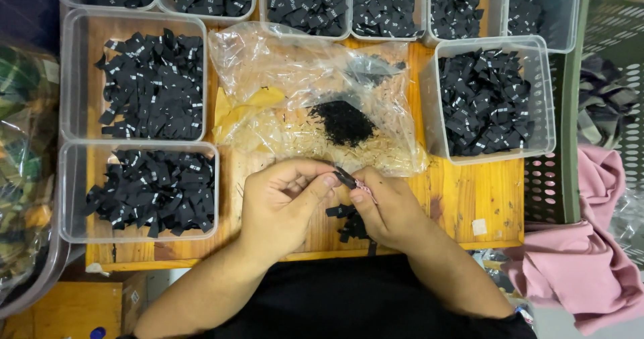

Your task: Trimming excess threads from small black fabric components using hand snips and sorting them.

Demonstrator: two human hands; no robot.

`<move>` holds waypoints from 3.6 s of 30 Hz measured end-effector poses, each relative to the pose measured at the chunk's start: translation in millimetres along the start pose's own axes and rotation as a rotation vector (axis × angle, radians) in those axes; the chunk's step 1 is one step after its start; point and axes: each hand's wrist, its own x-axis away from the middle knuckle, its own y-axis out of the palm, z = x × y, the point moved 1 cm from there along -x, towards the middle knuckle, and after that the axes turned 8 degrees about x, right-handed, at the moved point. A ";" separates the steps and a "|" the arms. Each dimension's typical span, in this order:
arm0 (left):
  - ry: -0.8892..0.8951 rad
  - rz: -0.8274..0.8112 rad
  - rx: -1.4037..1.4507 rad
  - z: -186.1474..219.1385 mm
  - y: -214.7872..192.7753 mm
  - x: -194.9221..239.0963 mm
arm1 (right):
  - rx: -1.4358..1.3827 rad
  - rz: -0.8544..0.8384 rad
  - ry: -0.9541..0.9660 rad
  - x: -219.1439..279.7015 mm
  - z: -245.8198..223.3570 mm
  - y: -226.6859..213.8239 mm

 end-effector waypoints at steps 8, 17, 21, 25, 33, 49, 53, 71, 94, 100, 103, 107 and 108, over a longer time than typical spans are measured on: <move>-0.092 0.032 0.020 -4.3 -1.6 -1.7 | 0.029 -0.035 -0.002 1.3 4.4 1.7; -0.083 0.035 -0.031 -4.9 -0.2 -4.5 | 0.029 -0.032 -0.002 2.7 6.3 3.3; -0.084 0.024 -0.049 -6.3 -0.4 -5.1 | 0.032 -0.052 0.012 2.2 5.6 3.0; -0.063 0.006 -0.053 -3.2 1.9 -7.0 | 0.042 -0.052 0.001 0.0 3.5 2.8; -0.053 0.024 -0.042 -7.8 -0.5 -4.2 | 0.048 -0.044 0.009 4.8 9.5 5.4; -0.057 0.043 -0.032 -8.1 0.9 -3.9 | 0.138 -0.048 0.024 4.4 5.0 4.8; -0.063 0.043 -0.048 -8.4 0.9 -4.6 | 0.141 -0.048 0.022 4.2 5.1 6.4; -0.045 -0.009 -0.068 -1.4 2.9 -7.9 | 0.157 -0.042 -0.005 1.1 5.5 5.7; -0.090 0.042 -0.031 -15.2 -2.4 -13.7 | -0.208 -0.014 0.083 -2.3 11.3 1.9; -0.148 0.082 0.124 -11.4 0.5 -14.9 | -0.418 0.062 0.038 -2.0 6.0 0.4; -0.182 0.094 0.257 -14.0 0.3 -14.1 | -0.446 0.057 0.034 -1.9 6.7 0.5; -0.157 0.092 0.188 -9.2 2.9 -15.3 | -0.433 0.050 0.028 -3.1 4.2 1.6; -0.151 0.089 0.152 -6.6 4.1 -15.5 | -0.421 0.044 0.027 -3.2 3.2 2.3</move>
